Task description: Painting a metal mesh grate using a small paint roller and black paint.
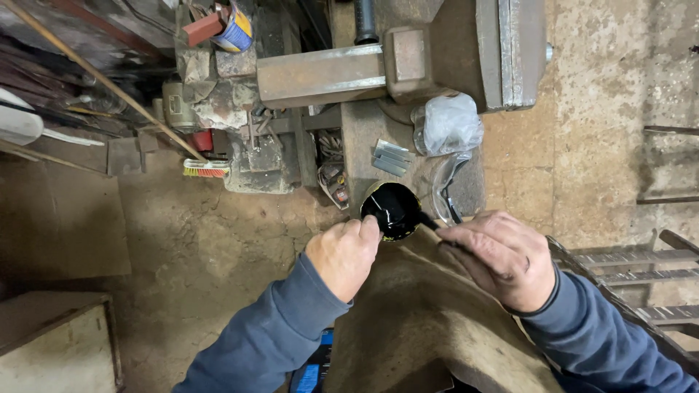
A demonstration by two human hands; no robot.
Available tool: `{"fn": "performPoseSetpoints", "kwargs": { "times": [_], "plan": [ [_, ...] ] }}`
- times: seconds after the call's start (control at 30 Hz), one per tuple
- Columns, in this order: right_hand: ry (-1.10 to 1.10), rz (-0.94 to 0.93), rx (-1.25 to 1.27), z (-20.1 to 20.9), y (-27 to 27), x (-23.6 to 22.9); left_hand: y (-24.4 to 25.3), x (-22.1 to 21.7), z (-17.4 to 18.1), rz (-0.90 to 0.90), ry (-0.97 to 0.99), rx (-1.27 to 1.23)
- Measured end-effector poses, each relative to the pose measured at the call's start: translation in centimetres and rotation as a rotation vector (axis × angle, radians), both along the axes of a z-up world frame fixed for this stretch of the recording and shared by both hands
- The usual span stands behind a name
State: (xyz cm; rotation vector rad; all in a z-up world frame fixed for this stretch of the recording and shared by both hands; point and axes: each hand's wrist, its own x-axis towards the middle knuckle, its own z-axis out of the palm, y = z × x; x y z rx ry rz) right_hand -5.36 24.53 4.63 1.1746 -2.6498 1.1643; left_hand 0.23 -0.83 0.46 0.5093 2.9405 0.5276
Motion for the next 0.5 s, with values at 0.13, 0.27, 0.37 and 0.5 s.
{"fn": "performPoseSetpoints", "kwargs": {
  "times": [0.13, 0.27, 0.37, 0.5],
  "plan": [
    [0.007, -0.006, -0.019, 0.34, 0.14, 0.42, -0.18, 0.36, 0.16, 0.007, 0.006, 0.004],
    [0.032, -0.019, -0.003, 0.32, -0.01, -0.02, -0.15, 0.43, 0.52, 0.018, 0.016, 0.040],
    [0.022, 0.017, -0.005, 0.40, -0.19, -0.14, -0.23, 0.30, 0.60, 0.018, 0.022, 0.054],
    [-0.018, 0.043, -0.025, 0.38, -0.25, -0.06, -0.18, 0.35, 0.25, 0.019, 0.005, 0.065]
  ]
}}
